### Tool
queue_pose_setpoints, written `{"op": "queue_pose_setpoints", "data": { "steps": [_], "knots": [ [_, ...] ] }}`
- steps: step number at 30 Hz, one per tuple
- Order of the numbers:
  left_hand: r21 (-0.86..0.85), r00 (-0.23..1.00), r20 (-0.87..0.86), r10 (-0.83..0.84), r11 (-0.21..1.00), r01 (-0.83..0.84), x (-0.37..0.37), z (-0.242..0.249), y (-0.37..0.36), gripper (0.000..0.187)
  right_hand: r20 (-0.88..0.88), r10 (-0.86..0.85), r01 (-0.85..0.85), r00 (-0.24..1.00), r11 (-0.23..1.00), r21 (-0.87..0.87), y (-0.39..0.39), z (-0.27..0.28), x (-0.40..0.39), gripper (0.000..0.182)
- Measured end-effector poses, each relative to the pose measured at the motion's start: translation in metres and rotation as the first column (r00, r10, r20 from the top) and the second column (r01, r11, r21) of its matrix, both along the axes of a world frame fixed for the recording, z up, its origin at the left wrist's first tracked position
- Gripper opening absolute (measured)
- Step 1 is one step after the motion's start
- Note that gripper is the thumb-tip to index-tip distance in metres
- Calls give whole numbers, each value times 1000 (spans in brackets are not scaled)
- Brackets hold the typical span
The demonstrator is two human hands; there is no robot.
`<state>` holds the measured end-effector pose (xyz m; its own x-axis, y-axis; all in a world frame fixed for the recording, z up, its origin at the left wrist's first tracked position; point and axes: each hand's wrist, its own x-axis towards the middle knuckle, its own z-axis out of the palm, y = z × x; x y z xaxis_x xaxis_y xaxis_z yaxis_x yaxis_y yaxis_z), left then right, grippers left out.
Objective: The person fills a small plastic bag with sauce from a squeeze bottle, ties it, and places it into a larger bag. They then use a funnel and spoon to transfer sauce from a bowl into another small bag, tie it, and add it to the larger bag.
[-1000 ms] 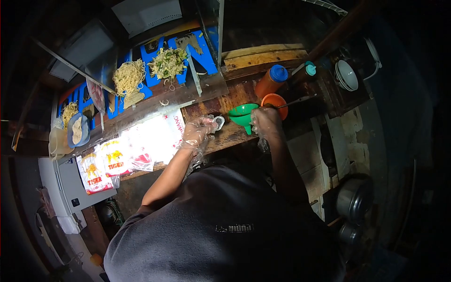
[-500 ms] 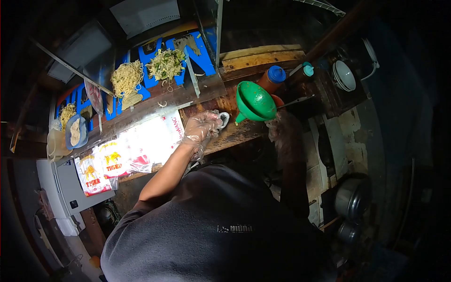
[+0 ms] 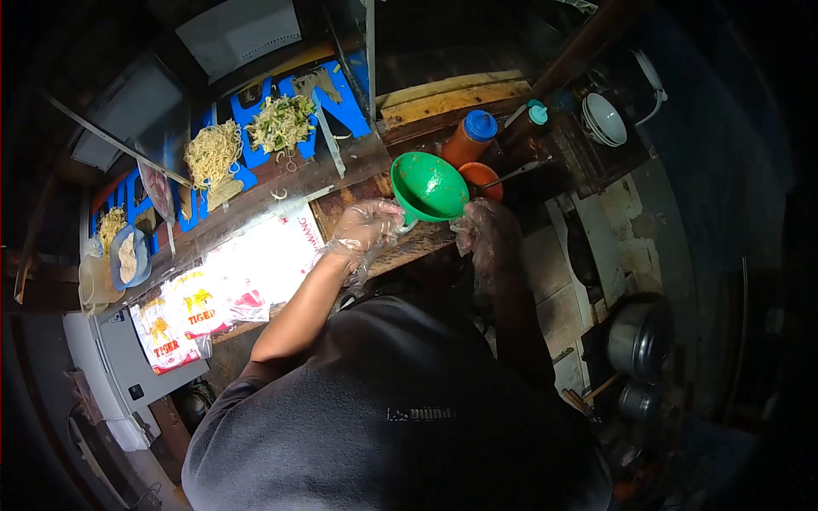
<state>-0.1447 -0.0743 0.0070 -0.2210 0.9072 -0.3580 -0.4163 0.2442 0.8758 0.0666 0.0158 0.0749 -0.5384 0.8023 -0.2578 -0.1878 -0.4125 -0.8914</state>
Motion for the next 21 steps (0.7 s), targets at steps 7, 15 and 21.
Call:
{"op": "queue_pose_setpoints", "data": {
  "steps": [7,15,21],
  "knots": [
    [62,976,209,56,996,-70,-6,9,-1,14,-24,37,-38,999,998,-55,-10,-6,-8,22],
    [252,998,-50,50,967,-36,-3,10,-19,40,-43,-81,74,996,987,-141,-16,3,-23,17],
    [229,844,-511,163,972,-49,-8,11,-26,44,-12,-41,40,999,995,-93,-29,12,-37,16]
  ]
}}
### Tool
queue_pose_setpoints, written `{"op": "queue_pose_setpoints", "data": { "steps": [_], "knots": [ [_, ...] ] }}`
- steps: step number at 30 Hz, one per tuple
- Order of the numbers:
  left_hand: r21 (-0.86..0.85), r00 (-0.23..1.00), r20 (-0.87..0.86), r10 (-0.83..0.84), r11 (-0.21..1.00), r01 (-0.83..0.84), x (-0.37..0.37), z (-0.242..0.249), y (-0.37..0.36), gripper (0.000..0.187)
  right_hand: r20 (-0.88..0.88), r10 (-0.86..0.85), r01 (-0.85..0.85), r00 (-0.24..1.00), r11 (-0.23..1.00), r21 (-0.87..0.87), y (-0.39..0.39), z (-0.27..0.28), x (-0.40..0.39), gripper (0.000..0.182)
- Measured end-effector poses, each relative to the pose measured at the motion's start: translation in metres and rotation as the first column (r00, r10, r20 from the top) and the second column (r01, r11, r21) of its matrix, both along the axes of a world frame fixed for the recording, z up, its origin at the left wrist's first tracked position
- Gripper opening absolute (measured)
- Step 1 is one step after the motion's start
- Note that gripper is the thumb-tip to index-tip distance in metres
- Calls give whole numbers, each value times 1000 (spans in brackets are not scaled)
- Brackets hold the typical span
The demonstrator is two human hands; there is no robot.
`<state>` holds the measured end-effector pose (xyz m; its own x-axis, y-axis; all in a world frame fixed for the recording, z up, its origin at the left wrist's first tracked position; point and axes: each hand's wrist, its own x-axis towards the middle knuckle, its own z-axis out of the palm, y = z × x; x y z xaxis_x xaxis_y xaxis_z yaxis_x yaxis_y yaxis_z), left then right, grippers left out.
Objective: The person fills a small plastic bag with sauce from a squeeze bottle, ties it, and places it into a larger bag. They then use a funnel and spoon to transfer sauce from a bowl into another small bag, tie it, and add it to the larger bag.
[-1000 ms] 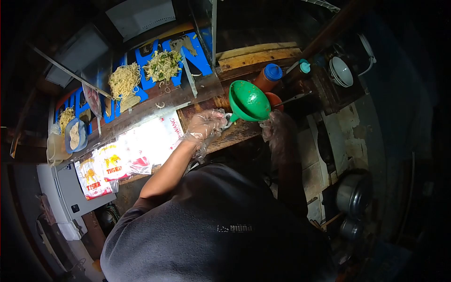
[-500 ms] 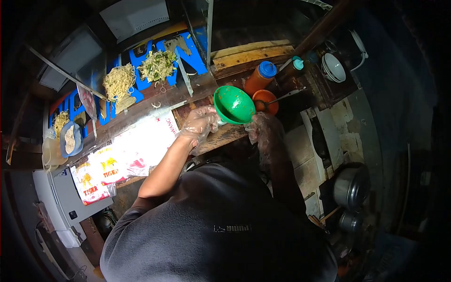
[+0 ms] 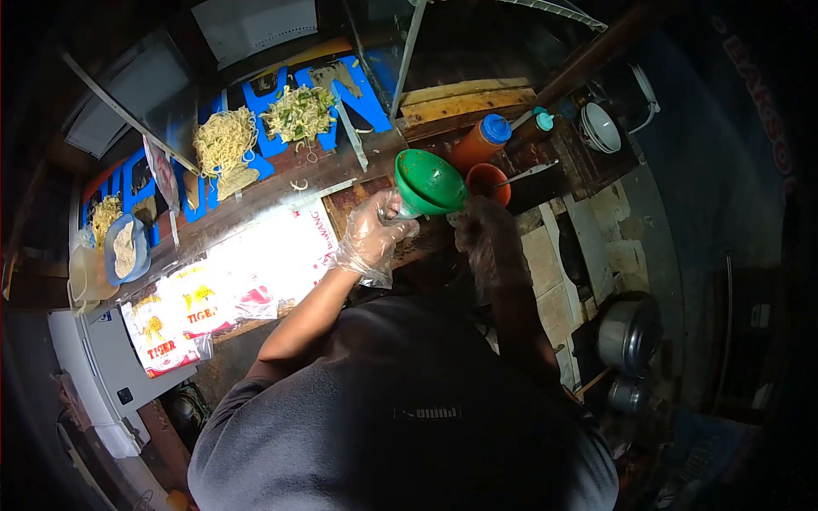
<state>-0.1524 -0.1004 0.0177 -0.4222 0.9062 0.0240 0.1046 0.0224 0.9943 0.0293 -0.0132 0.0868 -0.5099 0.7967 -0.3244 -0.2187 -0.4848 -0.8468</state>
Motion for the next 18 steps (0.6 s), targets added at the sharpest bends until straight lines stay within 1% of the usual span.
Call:
{"op": "queue_pose_setpoints", "data": {
  "steps": [1,2,3,4,6,9,10,13,14,15,16,18],
  "knots": [
    [-72,994,-85,-62,996,56,-5,1,-2,35,3,-1,1,1000,1000,2,-3,0,-2,16],
    [-148,977,-167,-129,983,105,-10,3,-4,29,18,8,-9,1000,998,61,-6,0,-4,17],
    [-148,977,-167,-131,983,106,-12,7,-6,29,34,15,-19,999,993,117,-9,-1,-6,18],
    [-163,971,-173,-162,977,135,-13,11,-9,26,33,12,-16,999,993,115,-11,-1,-6,18],
    [-182,962,-179,-206,968,174,-16,11,-12,24,60,62,-73,996,974,216,-16,-2,-6,22],
    [-54,971,-103,-213,976,209,-18,0,-14,18,99,-2,-17,995,981,195,-25,3,-11,25],
    [-58,967,-100,-233,972,228,-20,-1,-14,18,102,-21,2,995,982,189,-30,5,-11,25],
    [-15,942,-58,-331,944,330,-20,-10,-14,16,154,8,-44,988,972,232,-42,10,-11,22],
    [36,876,345,-338,937,347,-14,-19,-14,17,158,-10,-27,987,973,228,-45,14,-11,22],
    [84,659,689,-303,936,343,-10,-17,-14,19,212,-34,-1,977,986,166,-46,19,-12,21],
    [45,654,691,-307,922,385,-10,-16,-17,24,266,-54,27,963,994,105,-46,23,-12,21],
    [49,639,697,-327,910,412,-6,-9,-22,25,285,-67,42,956,995,92,-48,27,-9,21]
  ]
}}
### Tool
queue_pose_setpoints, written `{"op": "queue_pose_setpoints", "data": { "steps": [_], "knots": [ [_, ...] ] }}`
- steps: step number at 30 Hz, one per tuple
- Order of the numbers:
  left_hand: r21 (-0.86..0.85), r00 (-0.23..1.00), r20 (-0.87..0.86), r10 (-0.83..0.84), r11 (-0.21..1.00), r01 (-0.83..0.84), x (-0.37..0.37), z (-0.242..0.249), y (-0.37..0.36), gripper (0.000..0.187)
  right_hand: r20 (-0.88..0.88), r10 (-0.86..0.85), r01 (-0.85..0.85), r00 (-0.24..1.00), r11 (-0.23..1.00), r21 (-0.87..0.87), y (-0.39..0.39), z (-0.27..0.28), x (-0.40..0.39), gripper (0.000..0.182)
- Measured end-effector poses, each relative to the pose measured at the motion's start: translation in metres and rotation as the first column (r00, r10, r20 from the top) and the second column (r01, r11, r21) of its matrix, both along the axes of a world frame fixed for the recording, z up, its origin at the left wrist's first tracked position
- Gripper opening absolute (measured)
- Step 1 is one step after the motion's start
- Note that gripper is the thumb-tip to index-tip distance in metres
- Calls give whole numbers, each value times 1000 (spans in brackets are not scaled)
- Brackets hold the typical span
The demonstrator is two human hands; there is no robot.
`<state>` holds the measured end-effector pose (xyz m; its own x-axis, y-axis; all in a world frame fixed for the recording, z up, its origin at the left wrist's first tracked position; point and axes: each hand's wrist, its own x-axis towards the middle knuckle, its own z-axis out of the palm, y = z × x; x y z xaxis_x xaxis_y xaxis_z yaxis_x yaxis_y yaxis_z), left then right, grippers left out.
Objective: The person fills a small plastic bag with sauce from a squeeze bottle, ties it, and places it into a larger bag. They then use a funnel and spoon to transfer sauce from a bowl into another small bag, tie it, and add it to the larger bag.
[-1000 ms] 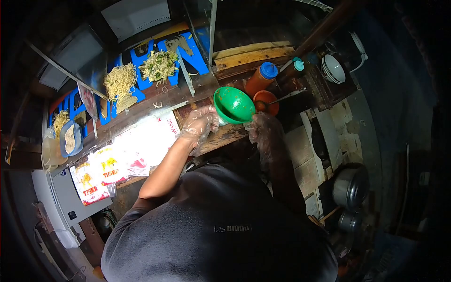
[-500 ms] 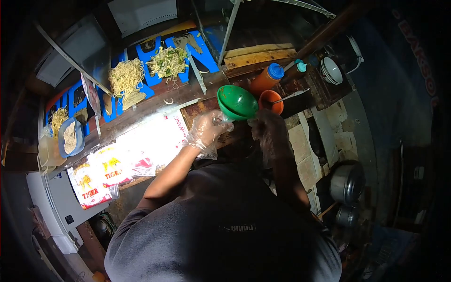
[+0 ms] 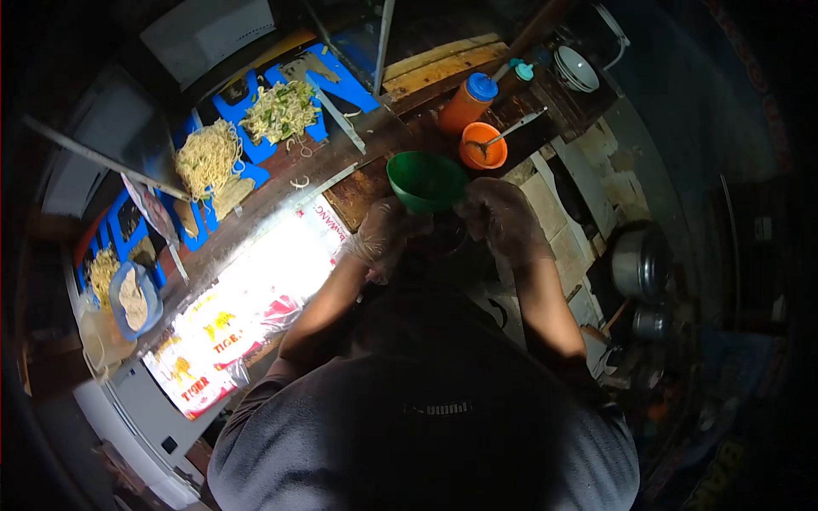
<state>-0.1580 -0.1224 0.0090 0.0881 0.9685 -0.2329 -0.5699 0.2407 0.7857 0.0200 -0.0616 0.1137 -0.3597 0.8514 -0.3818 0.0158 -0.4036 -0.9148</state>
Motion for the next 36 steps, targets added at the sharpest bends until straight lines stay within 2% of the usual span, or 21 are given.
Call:
{"op": "queue_pose_setpoints", "data": {
  "steps": [5,7,8,9,10,11,12,13,14,18,19,20,21,23,27,29,30,32,33,35,36],
  "knots": [
    [43,984,-51,-169,984,171,-6,-10,6,30,7,-31,31,999,999,-7,-2,3,7,23],
    [-37,966,149,-210,975,218,-9,1,3,36,-49,24,-20,999,996,88,-5,1,10,25],
    [-46,966,138,-217,973,225,-11,-5,3,36,-54,75,-68,996,991,115,-3,0,12,26],
    [76,944,131,-303,952,295,-15,-11,4,40,-66,68,-60,996,992,111,-4,0,13,26],
    [198,916,115,-385,912,358,-17,-16,5,43,-84,-20,24,996,999,47,-4,0,13,26],
    [195,917,108,-385,912,360,-17,-21,6,43,-95,-105,104,990,994,-17,-3,2,15,26],
    [215,898,206,-388,913,346,-16,-17,6,47,-102,-99,98,990,995,-17,2,8,18,26],
    [234,872,302,-385,917,324,-13,-14,8,51,-70,-14,12,997,999,-31,10,17,20,24],
    [231,880,296,-372,922,312,-10,-11,11,51,-40,76,-78,996,996,-48,18,21,23,22],
    [159,918,261,-300,951,265,3,3,24,54,-144,129,-140,981,987,-74,48,15,35,16],
    [150,936,221,-275,958,246,8,7,29,57,-60,170,-153,984,963,221,54,10,39,13],
    [134,945,234,-229,970,202,15,11,33,60,31,181,-172,983,851,496,61,3,43,10],
    [130,948,227,-222,972,196,19,10,38,60,22,188,-174,982,851,495,74,-18,49,10],
    [176,976,92,-197,968,179,27,6,49,61,-37,291,-257,956,891,374,109,-66,58,20],
    [157,990,33,-139,979,133,41,4,63,63,-222,370,-355,902,929,103,124,-23,59,20],
    [72,986,-144,-88,992,99,45,5,67,65,-208,422,-407,882,906,112,134,-15,63,20],
    [71,987,-143,-71,994,82,46,4,69,65,-191,462,-446,866,887,121,137,-13,66,20],
    [58,933,-357,-39,996,64,48,-1,71,63,-158,497,-480,853,867,134,146,-21,69,20],
    [58,935,-354,-23,997,47,50,-3,71,63,-124,515,-497,848,855,147,149,-25,71,21],
    [84,733,-670,118,993,-83,56,-8,66,61,-105,552,-535,827,830,157,154,-31,75,21],
    [79,733,-668,127,992,-100,59,-17,64,61,-99,547,-531,831,834,151,155,-32,75,21]
  ]
}}
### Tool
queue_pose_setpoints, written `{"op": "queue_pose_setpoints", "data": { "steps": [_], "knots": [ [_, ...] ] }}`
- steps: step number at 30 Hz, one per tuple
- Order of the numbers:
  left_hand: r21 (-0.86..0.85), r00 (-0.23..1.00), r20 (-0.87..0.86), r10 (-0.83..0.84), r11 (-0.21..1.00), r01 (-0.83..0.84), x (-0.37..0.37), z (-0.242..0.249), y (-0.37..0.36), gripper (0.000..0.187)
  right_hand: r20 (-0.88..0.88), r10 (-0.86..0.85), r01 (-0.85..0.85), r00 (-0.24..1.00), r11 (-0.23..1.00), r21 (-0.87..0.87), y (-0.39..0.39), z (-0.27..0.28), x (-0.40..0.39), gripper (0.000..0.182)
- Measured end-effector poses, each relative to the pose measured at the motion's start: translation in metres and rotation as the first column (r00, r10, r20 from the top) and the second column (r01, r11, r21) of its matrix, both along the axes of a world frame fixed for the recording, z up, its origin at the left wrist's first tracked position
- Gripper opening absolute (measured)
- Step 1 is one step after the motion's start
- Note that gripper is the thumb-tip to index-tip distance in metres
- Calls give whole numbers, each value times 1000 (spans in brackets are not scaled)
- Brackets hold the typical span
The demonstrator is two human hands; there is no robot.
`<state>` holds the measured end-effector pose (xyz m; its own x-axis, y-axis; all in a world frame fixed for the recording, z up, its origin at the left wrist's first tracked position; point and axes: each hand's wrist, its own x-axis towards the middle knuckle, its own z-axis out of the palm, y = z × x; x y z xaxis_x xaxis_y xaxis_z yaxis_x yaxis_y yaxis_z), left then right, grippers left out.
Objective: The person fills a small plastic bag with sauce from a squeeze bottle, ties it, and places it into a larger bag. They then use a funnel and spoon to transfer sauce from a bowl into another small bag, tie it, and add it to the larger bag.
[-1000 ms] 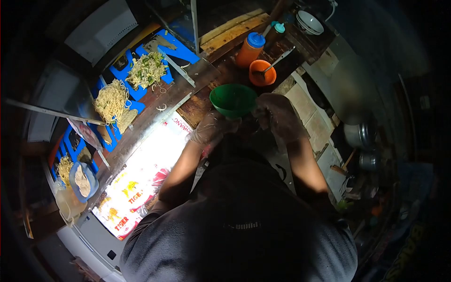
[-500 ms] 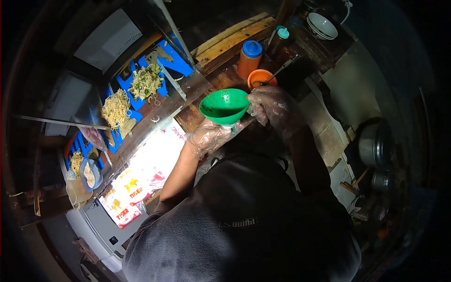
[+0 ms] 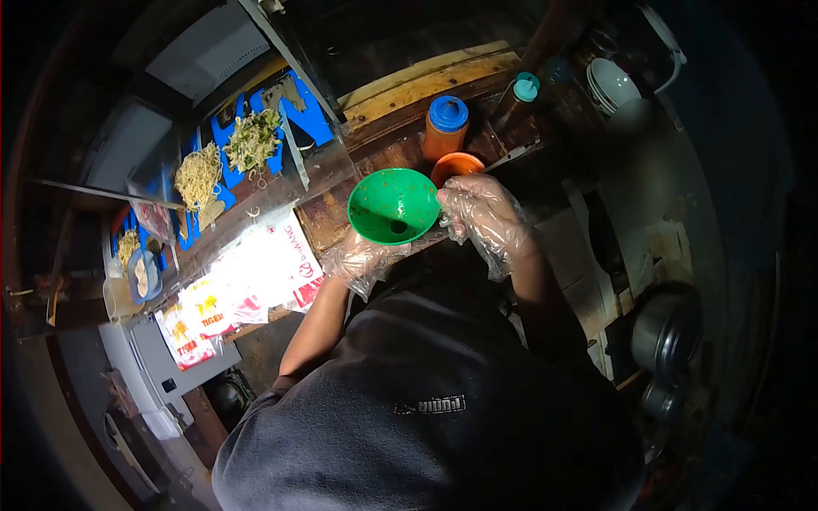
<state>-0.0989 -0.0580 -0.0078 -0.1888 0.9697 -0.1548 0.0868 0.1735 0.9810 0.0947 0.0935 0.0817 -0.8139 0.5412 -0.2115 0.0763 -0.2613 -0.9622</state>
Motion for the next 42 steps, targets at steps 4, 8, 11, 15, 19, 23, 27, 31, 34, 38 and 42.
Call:
{"op": "queue_pose_setpoints", "data": {
  "steps": [4,8,11,15,19,23,27,31,34,38,42],
  "knots": [
    [68,984,-135,120,991,-111,9,-27,-1,56,-9,-33,32,999,997,-63,2,-8,-5,24],
    [97,976,99,195,974,-205,2,-52,2,56,-13,-90,89,996,993,-79,0,-13,-8,29],
    [127,918,326,226,952,-280,-5,-69,4,53,-42,-184,178,982,977,-114,-5,-12,-9,26],
    [-2,582,787,207,943,-333,-5,-74,12,52,54,-401,405,914,903,-146,2,-15,16,27],
    [38,664,723,189,949,-312,-17,-78,7,52,128,-758,637,639,615,464,26,-68,56,27],
    [64,731,655,191,950,-306,-20,-82,3,51,34,-750,709,660,637,303,37,-67,42,30],
    [90,801,565,198,950,-299,-16,-84,5,50,48,-599,579,800,789,206,55,-48,24,26],
    [121,859,469,207,948,-295,-16,-86,2,50,131,-626,569,768,762,310,62,-57,23,8],
    [147,893,392,223,942,-300,-15,-88,-1,49,40,-502,451,864,806,382,65,-70,35,6],
    [183,931,286,228,940,-287,-13,-90,0,49,-31,-533,476,845,726,496,47,-58,34,8],
    [219,957,177,231,938,-267,-14,-93,8,48,-86,-589,548,804,676,493,41,-62,37,5]
  ]
}}
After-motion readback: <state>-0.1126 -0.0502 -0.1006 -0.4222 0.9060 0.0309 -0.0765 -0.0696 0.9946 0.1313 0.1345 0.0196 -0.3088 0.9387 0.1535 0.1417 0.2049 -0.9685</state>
